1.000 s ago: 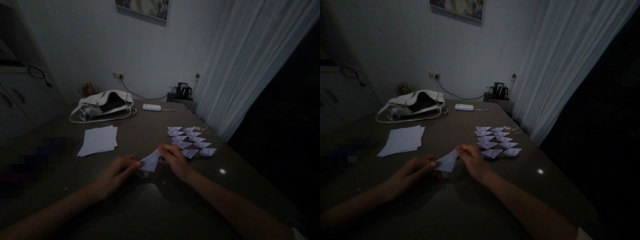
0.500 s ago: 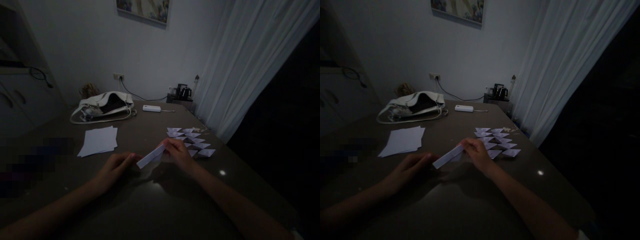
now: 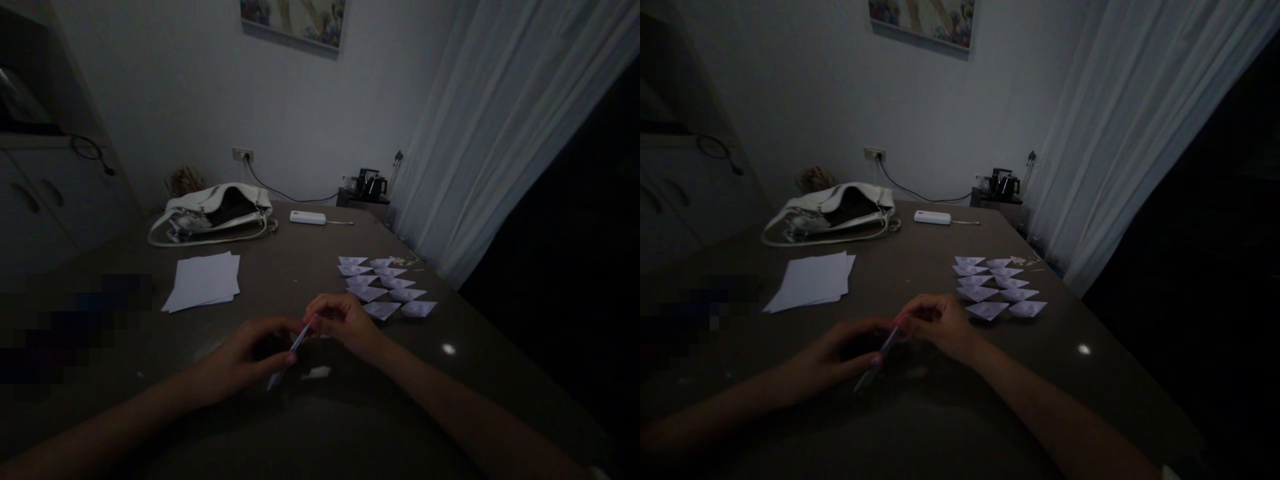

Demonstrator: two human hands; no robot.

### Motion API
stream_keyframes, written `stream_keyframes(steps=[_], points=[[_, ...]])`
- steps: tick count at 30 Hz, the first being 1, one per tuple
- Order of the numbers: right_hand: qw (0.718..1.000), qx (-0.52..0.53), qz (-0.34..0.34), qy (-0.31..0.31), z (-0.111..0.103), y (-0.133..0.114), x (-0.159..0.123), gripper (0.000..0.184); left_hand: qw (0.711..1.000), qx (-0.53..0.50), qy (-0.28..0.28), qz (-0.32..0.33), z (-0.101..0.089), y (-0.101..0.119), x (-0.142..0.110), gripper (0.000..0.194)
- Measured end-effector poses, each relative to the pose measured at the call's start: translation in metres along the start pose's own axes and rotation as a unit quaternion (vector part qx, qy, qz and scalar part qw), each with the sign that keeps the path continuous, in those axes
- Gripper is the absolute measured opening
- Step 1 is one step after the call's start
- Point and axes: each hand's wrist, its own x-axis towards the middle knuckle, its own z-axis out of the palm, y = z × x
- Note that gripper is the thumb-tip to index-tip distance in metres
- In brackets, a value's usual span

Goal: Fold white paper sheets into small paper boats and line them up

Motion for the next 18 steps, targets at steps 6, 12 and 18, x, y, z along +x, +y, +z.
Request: stream_keyframes(steps=[6,12,18], points=[[0.999,-0.04,0.012,0.019,0.007,-0.001,-0.004,0.05,0.994,0.063,0.083,-0.017,-0.002,-0.006,0.004,0.034],[0.986,-0.163,0.029,0.037,0.006,0.009,-0.005,0.033,0.984,0.113,0.134,0.005,-0.004,-0.01,0.005,0.034],[0.989,-0.143,0.025,-0.025,0.01,0.013,-0.005,0.029,0.982,0.122,0.142,0.027,-0.004,-0.007,0.005,0.035]])
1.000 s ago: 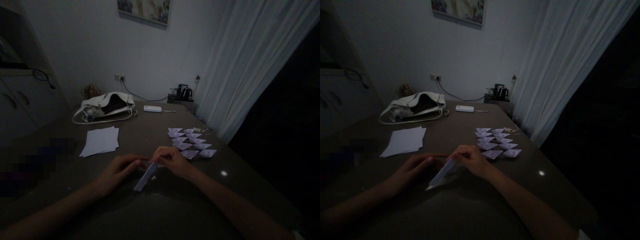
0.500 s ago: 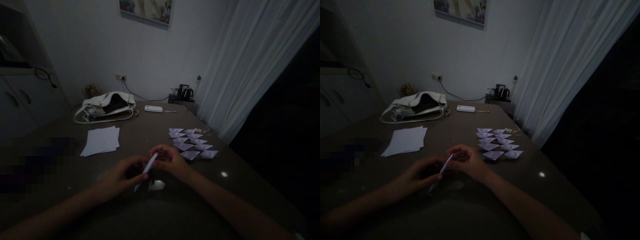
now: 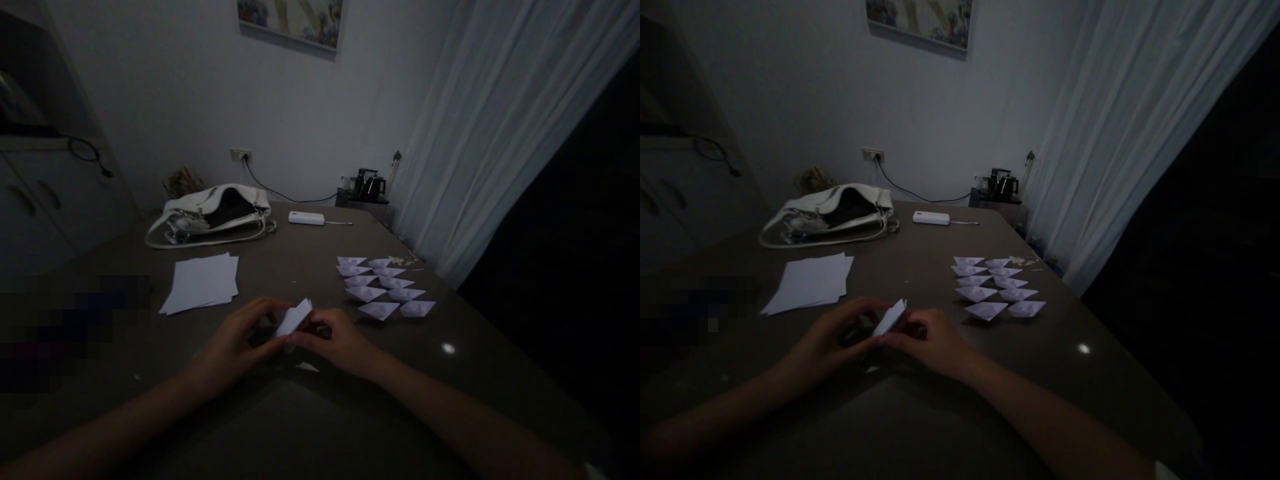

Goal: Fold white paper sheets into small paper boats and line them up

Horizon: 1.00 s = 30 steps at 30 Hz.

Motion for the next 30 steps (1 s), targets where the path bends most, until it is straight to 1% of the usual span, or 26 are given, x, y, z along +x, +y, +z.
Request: stream_keyframes(steps=[2,5,9,11,18,23,27,30], points=[[1.0,-0.011,-0.01,0.011,0.001,0.0,0.0,0.028,1.0,-0.005,0.001,0.0,0.0,0.001,0.0,0.035],[0.997,-0.063,-0.02,0.036,-0.001,-0.001,-0.001,0.028,1.0,-0.007,0.0,0.003,0.0,0.0,0.0,0.034],[0.991,-0.114,-0.045,0.053,-0.002,-0.006,-0.002,0.026,1.0,0.0,0.004,0.006,0.001,-0.001,-0.001,0.034],[0.989,-0.127,-0.054,0.058,-0.003,-0.008,-0.003,0.024,1.0,0.006,0.005,0.01,0.0,-0.001,0.0,0.033],[0.986,-0.146,-0.055,0.061,-0.002,-0.01,-0.003,0.022,1.0,0.015,0.005,0.018,0.001,-0.003,-0.001,0.032],[0.989,-0.13,-0.031,0.06,0.001,-0.011,-0.004,0.019,0.999,0.017,0.018,0.028,0.003,-0.006,0.0,0.031],[0.991,-0.11,-0.023,0.078,0.002,-0.008,-0.004,0.016,0.999,0.01,0.022,0.03,0.004,-0.006,0.001,0.033],[0.996,-0.042,-0.008,0.08,0.001,-0.006,-0.001,0.018,1.0,0.004,0.008,0.024,0.005,-0.006,0.001,0.034]])
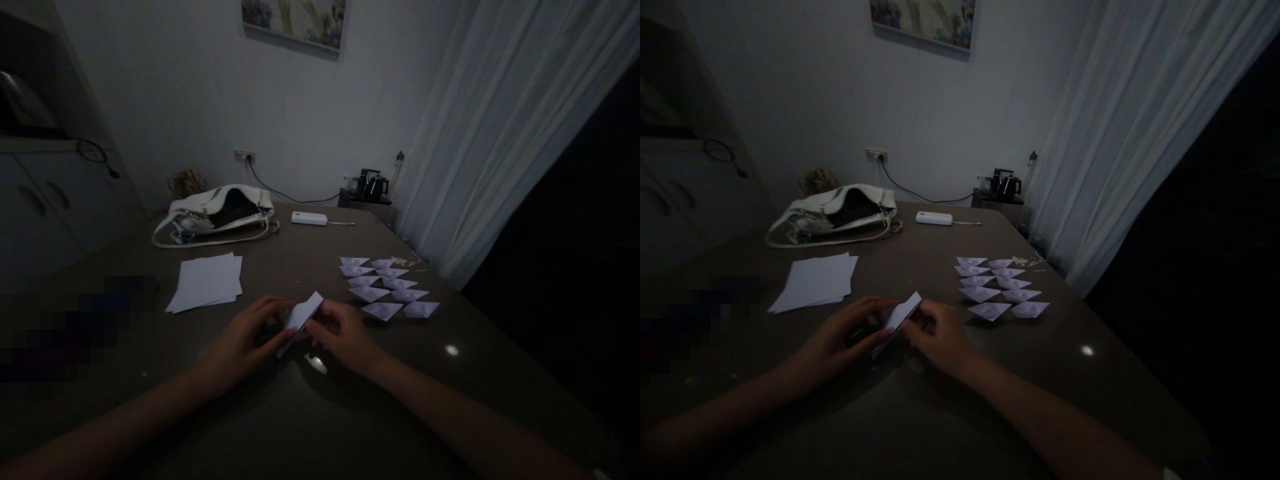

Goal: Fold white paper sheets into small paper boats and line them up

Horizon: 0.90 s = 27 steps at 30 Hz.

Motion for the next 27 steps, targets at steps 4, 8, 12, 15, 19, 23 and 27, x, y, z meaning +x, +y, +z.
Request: stream_keyframes(steps=[4,8,12,15,19,23,27], points=[[0.993,0.098,0.063,0.006,-0.002,0.006,0.007,0.02,1.0,0.002,-0.006,-0.009,0.001,-0.004,-0.001,0.035],[0.985,0.138,0.101,0.004,-0.004,0.015,0.011,0.015,1.0,0.012,-0.005,-0.007,0.003,-0.009,-0.001,0.036],[0.984,0.147,0.094,-0.024,-0.003,0.018,0.01,0.015,1.0,0.006,-0.025,0.001,0.002,-0.007,0.0,0.035],[0.987,0.14,0.066,-0.031,-0.002,0.015,0.008,0.018,0.999,0.009,-0.031,0.005,0.0,-0.003,0.0,0.033],[0.988,0.14,0.057,-0.033,0.0,0.014,0.007,0.02,0.999,0.014,-0.05,0.011,-0.001,-0.001,-0.001,0.024],[0.984,0.15,0.086,-0.038,0.001,0.016,0.008,0.02,0.998,0.036,-0.038,0.023,0.001,-0.003,-0.003,0.031],[0.98,0.14,0.126,-0.063,0.0,0.017,0.008,0.036,0.995,0.073,-0.047,0.047,0.003,-0.006,-0.004,0.036]])
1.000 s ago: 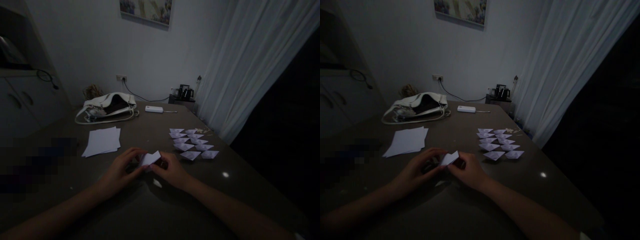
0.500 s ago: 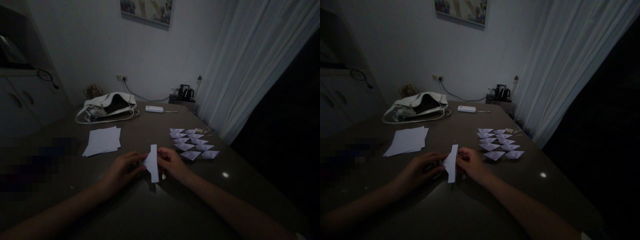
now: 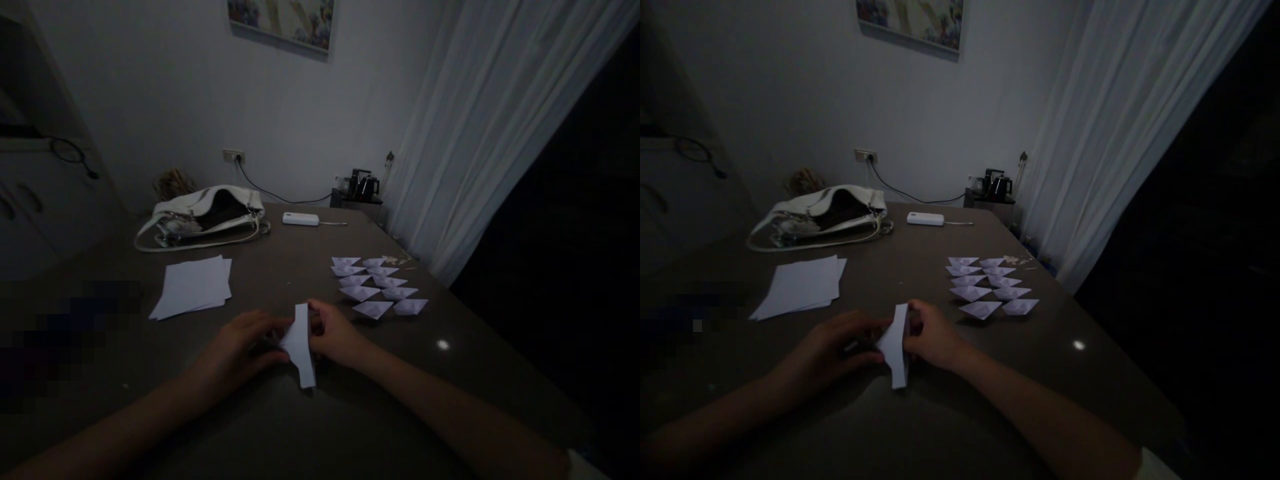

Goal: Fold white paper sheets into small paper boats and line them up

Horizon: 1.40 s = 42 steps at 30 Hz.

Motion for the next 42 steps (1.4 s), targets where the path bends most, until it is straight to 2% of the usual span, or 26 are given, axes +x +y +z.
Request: stream_keyframes(steps=[4,10,13,16,21,26,29,32,34,35,38,42], points=[[1.0,-0.004,0.017,-0.007,0.001,0.0,-0.002,0.047,0.998,0.05,-0.007,0.036,0.002,-0.001,0.0,0.04],[0.999,-0.024,0.017,0.013,0.005,-0.004,-0.002,0.042,0.993,0.09,-0.022,0.079,0.001,0.0,0.001,0.036],[1.0,-0.01,0.023,0.016,0.005,-0.003,0.001,0.043,0.992,0.094,-0.023,0.082,0.0,0.003,0.003,0.039],[1.0,-0.002,0.027,0.015,0.004,-0.003,0.004,0.043,0.994,0.074,-0.014,0.076,0.0,0.006,0.005,0.033],[0.999,0.008,0.028,0.02,0.005,-0.01,0.003,0.039,1.0,-0.005,-0.002,0.025,-0.002,0.011,0.005,0.019],[0.999,0.001,0.038,-0.013,0.006,-0.01,0.001,0.035,0.991,-0.103,-0.002,-0.085,-0.005,0.011,0.006,0.023],[0.998,-0.003,-0.021,0.058,0.004,-0.009,-0.001,0.034,0.965,-0.22,-0.001,-0.143,-0.005,0.012,0.007,0.026],[0.975,-0.066,-0.143,0.155,0.004,-0.014,-0.006,0.031,0.936,-0.304,0.004,-0.177,-0.006,0.016,0.008,0.03],[0.951,-0.129,-0.223,0.172,0.005,-0.021,-0.011,0.024,0.925,-0.329,0.007,-0.19,-0.007,0.02,0.008,0.031],[0.943,-0.152,-0.251,0.159,0.005,-0.024,-0.013,0.021,0.923,-0.331,0.006,-0.193,-0.006,0.021,0.007,0.031],[0.938,-0.184,-0.271,0.109,0.009,-0.028,-0.016,0.015,0.932,-0.308,0.004,-0.189,-0.006,0.022,0.006,0.032],[0.944,-0.164,-0.251,0.139,0.009,-0.021,-0.01,0.012,0.95,-0.256,-0.011,-0.178,-0.003,0.02,0.005,0.038]])
